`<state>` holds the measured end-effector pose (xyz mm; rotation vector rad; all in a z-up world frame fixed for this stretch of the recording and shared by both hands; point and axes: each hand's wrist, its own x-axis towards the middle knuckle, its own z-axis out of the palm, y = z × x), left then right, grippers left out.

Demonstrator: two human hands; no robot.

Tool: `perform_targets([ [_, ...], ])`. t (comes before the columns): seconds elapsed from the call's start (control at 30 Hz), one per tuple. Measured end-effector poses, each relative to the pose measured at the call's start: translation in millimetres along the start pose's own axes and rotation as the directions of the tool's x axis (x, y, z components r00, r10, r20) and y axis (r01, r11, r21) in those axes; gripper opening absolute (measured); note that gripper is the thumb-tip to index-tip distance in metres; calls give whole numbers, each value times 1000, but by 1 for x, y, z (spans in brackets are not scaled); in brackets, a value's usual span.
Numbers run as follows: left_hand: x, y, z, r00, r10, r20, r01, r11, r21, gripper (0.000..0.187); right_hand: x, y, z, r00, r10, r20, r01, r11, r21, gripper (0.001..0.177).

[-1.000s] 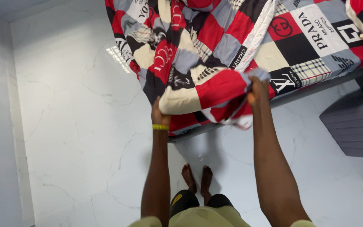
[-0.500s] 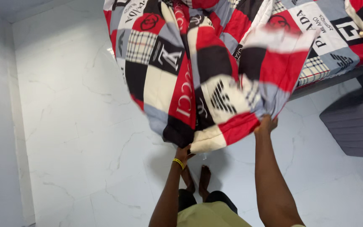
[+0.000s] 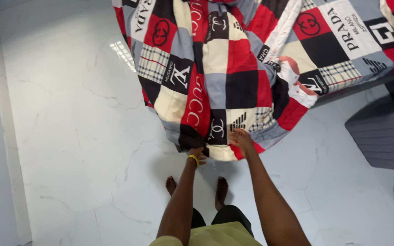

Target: The person makes a bed by spreading a patterned comforter across the mattress and smoothing it down with their hands.

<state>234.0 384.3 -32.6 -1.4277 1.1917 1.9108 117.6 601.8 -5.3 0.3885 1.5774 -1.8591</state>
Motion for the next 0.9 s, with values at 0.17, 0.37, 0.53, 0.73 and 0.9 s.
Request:
perform_targets([
  [0.17, 6, 54, -10, 821, 554, 140, -517, 825, -229, 30, 17, 3, 98, 1000, 8, -5, -7, 1000, 27, 32],
  [0.37, -6, 144, -67, 676, 699, 233, -594, 704, -390, 31, 40, -12, 214, 959, -279, -58, 280, 888, 365, 30],
  [0.53, -20, 210, -158, 684, 689, 242, -626, 724, -290, 34, 52, -41, 308, 947, -269, -173, 317, 866, 386, 29],
  [0.73, 5, 300, -210, 672, 659, 338, -590, 752, -293, 33, 96, -71, 381, 930, -271, -248, 356, 829, 432, 28],
  [0.9, 35, 389, -218, 615, 671, 413, -625, 735, -263, 32, 183, -93, 424, 894, -348, -281, 447, 694, 564, 22],
])
